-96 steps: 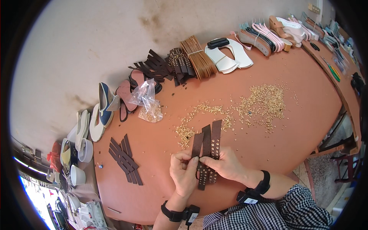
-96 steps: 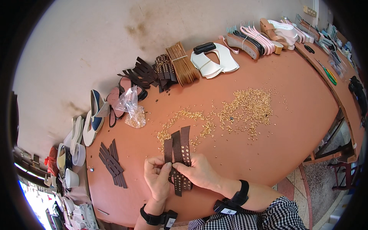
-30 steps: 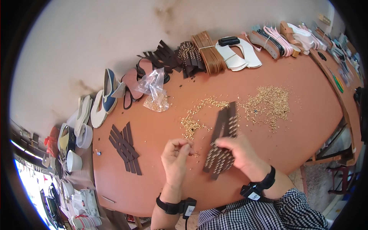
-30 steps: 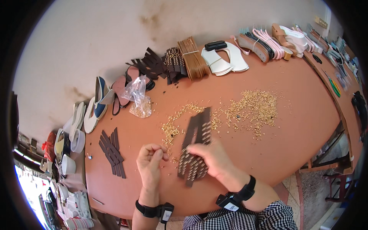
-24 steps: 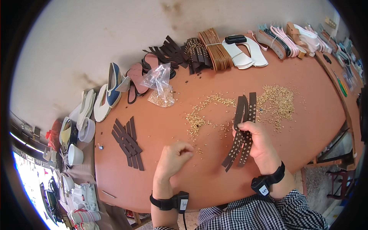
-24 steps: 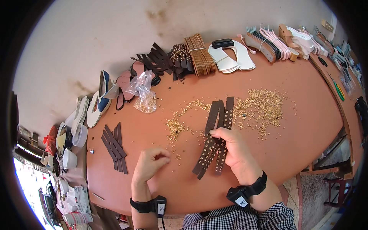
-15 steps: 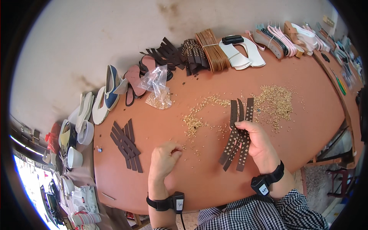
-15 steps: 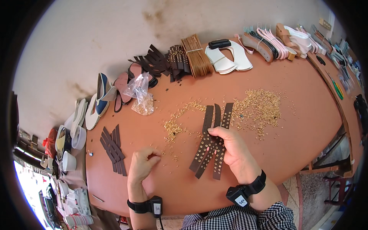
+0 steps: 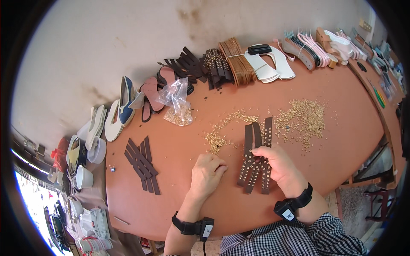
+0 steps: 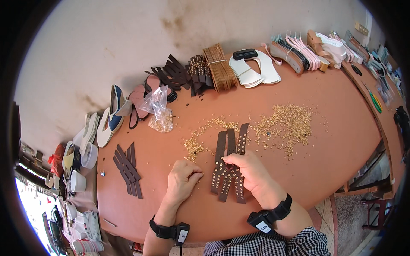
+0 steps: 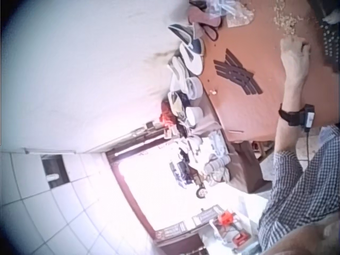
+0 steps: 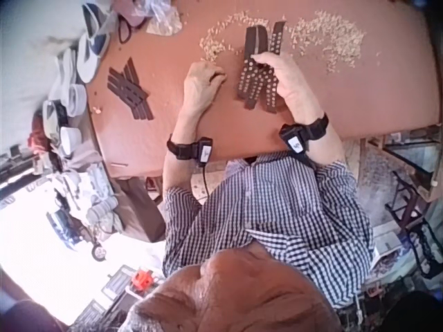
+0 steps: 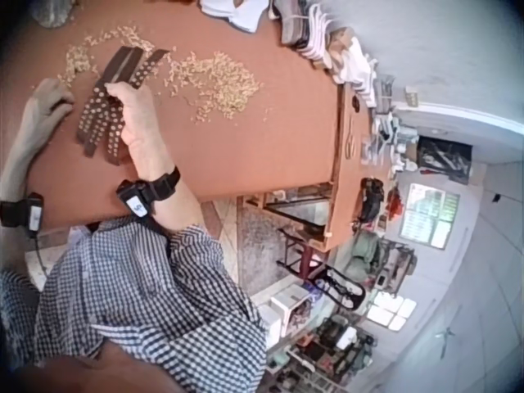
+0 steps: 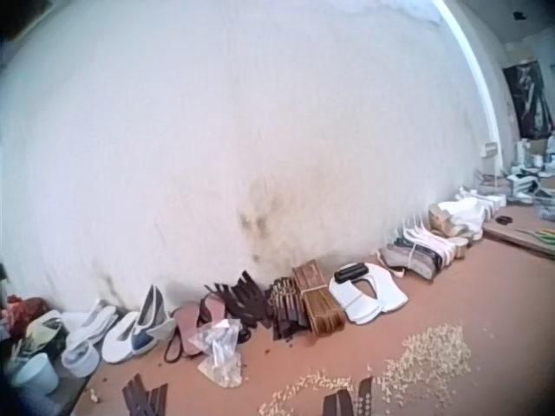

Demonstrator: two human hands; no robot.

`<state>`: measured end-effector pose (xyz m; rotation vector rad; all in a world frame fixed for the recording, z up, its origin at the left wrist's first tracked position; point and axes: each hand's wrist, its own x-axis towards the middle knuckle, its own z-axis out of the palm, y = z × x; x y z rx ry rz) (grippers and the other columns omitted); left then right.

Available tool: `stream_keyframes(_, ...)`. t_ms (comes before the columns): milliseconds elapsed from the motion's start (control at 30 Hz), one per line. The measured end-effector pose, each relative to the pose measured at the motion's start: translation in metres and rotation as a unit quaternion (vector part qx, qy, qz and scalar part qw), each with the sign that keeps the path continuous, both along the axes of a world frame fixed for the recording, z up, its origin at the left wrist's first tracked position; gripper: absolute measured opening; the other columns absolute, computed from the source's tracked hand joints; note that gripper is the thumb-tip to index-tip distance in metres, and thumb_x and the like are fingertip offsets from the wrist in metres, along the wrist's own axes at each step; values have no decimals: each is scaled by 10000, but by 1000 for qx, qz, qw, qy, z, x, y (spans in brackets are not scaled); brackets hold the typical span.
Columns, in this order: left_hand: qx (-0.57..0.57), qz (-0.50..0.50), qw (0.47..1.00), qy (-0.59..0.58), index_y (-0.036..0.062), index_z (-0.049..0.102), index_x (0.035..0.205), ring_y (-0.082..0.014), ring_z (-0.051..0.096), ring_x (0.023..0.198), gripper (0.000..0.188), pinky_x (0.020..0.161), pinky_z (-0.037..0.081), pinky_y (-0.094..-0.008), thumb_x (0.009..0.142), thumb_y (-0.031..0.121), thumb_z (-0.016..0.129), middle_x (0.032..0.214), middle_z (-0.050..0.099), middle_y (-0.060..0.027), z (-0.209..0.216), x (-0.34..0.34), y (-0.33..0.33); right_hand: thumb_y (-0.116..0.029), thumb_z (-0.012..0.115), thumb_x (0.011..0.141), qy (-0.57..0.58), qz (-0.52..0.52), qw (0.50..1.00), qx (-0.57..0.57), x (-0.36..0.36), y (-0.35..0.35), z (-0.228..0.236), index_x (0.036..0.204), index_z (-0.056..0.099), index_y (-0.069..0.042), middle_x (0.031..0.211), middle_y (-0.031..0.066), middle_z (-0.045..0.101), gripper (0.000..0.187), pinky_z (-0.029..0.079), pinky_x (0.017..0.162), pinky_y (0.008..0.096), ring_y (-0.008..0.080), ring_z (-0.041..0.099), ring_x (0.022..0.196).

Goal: Attaching decorative metal studs to leather shoe straps on a workbench.

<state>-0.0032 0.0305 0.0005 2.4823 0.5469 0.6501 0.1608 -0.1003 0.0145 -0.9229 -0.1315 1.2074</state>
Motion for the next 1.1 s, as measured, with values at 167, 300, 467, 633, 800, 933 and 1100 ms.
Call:
stream_keyframes(167, 78, -41, 995, 46, 74, 590, 716, -258, 510, 789, 56, 707, 419, -382, 705, 89, 643, 766, 543, -52, -1, 9, 1, 17, 531, 753, 20, 5, 1000, 16, -4, 0, 8, 882, 569, -7, 800, 71, 584, 137, 500, 641, 316, 164, 576, 710)
stream_keyframes(300, 112, -51, 991, 62, 65, 559, 759, -277, 496, 774, 77, 702, 400, -395, 715, 71, 621, 782, 522, -73, 0, 9, -1, 43, 497, 736, 52, 15, 997, 60, -9, 1, 5, 941, 553, 25, 840, 104, 587, 213, 512, 695, 347, 209, 593, 738)
stream_keyframes(467, 83, -30, 996, -4, 45, 524, 803, -273, 501, 808, 107, 717, 415, -368, 728, 8, 591, 829, 522, -103, -5, 5, 1, 81, 466, 749, 44, 50, 996, 65, -13, 1, 6, 997, 546, 24, 899, 121, 591, 267, 517, 694, 368, 224, 605, 789)
stream_keyframes(633, -164, -5, 969, -184, 11, 499, 818, -207, 496, 907, 56, 792, 418, -298, 794, -27, 532, 1006, 484, -118, 15, 3, -21, 65, 509, 818, 24, 32, 996, 79, -25, 4, 4, 1009, 565, 46, 897, 109, 611, 200, 538, 648, 310, 203, 622, 744)
stream_keyframes(800, -108, -50, 978, -171, 22, 519, 847, -236, 445, 999, 56, 861, 390, -338, 805, -3, 546, 1140, 416, -159, 15, 5, -30, 52, 504, 827, -6, 44, 995, 94, -34, 5, 4, 1025, 561, 51, 918, 107, 603, 206, 537, 662, 308, 191, 616, 760)
stream_keyframes(933, -80, -41, 980, -178, 24, 527, 842, -241, 442, 996, 66, 870, 380, -345, 795, 4, 569, 1150, 416, -168, 13, 7, -31, 46, 503, 831, -38, 38, 993, 105, -37, 5, 4, 1051, 554, 46, 947, 93, 592, 226, 528, 661, 281, 155, 604, 777)
stream_keyframes(1100, -48, -38, 981, -184, 26, 533, 847, -251, 456, 973, 109, 841, 396, -350, 767, -18, 594, 1139, 427, -171, 11, 9, -29, 40, 498, 837, -44, 54, 992, 103, -39, 2, 10, 1059, 555, 42, 953, 77, 590, 229, 512, 665, 242, 117, 591, 781)
